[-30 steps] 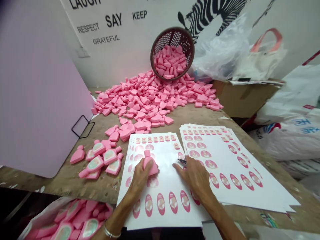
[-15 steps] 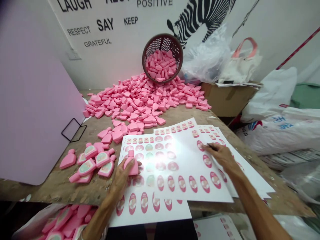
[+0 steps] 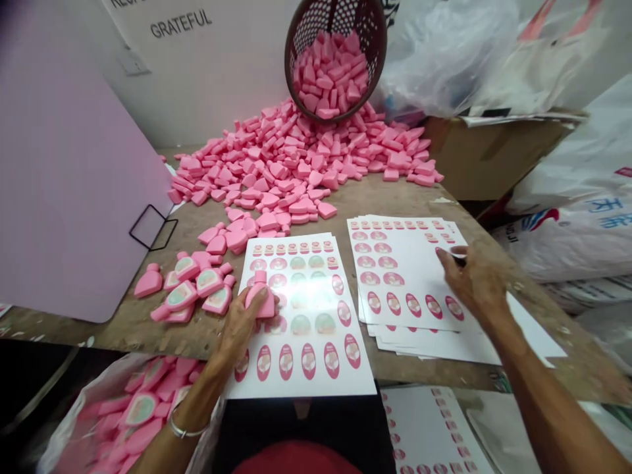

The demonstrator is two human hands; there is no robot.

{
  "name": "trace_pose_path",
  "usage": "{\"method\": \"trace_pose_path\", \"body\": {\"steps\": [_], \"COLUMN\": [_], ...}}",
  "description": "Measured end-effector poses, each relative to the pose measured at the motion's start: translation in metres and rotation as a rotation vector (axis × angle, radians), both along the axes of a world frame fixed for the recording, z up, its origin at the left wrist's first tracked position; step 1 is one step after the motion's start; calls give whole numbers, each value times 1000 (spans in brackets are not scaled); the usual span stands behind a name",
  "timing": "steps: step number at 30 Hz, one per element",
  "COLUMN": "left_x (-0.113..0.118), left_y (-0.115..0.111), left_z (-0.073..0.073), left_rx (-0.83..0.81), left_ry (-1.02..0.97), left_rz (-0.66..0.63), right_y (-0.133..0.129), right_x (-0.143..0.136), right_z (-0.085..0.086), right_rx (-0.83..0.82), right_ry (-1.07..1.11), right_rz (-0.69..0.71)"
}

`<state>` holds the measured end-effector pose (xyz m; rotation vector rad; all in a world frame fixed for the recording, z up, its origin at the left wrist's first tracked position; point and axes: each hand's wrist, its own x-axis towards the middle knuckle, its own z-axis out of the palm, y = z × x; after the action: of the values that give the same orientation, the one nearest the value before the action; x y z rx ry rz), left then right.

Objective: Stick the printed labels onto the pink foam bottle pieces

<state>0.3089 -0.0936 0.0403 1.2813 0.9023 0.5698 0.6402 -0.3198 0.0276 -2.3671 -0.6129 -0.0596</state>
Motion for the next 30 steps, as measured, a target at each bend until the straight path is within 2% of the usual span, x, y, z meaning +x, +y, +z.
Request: {"method": "trace_pose_path", "body": {"steps": [1,3,5,6,8,11,16,24,30], "left_x": [-2,-6,-9,-11,-14,-16,-16,-11,3], "left_y": [-6,-19,-32,-38,-47,-53,-51,-47,-33], "left_z": [2,5,5,3,-1,-7,-12,-12,-17], "left_rx": [13,11,-42,-72,-118,-118,-96,-82,-125], "left_ry": [1,-9,-8,1,13,-7,-43,-31,-114], "left_rz": [-22,-74,-106,-115,-124,-137,-166,-170,-168], "right_y": [11,34,53,61,71,78,79,88,102], "right_x": [-30,-94,-149,-170,-195,-203,-198,-191,-182], "right_z": [4,6,2,-3,-13,-23,-24,-24,-24], "right_rx": [14,47,57,58,35,-34,-108,-23,119], "right_ry": [-20,-6,-30,-88,-181,-278,-318,-213,-326], "right_rz": [39,258,443,512,557,550,583,584,585]}}
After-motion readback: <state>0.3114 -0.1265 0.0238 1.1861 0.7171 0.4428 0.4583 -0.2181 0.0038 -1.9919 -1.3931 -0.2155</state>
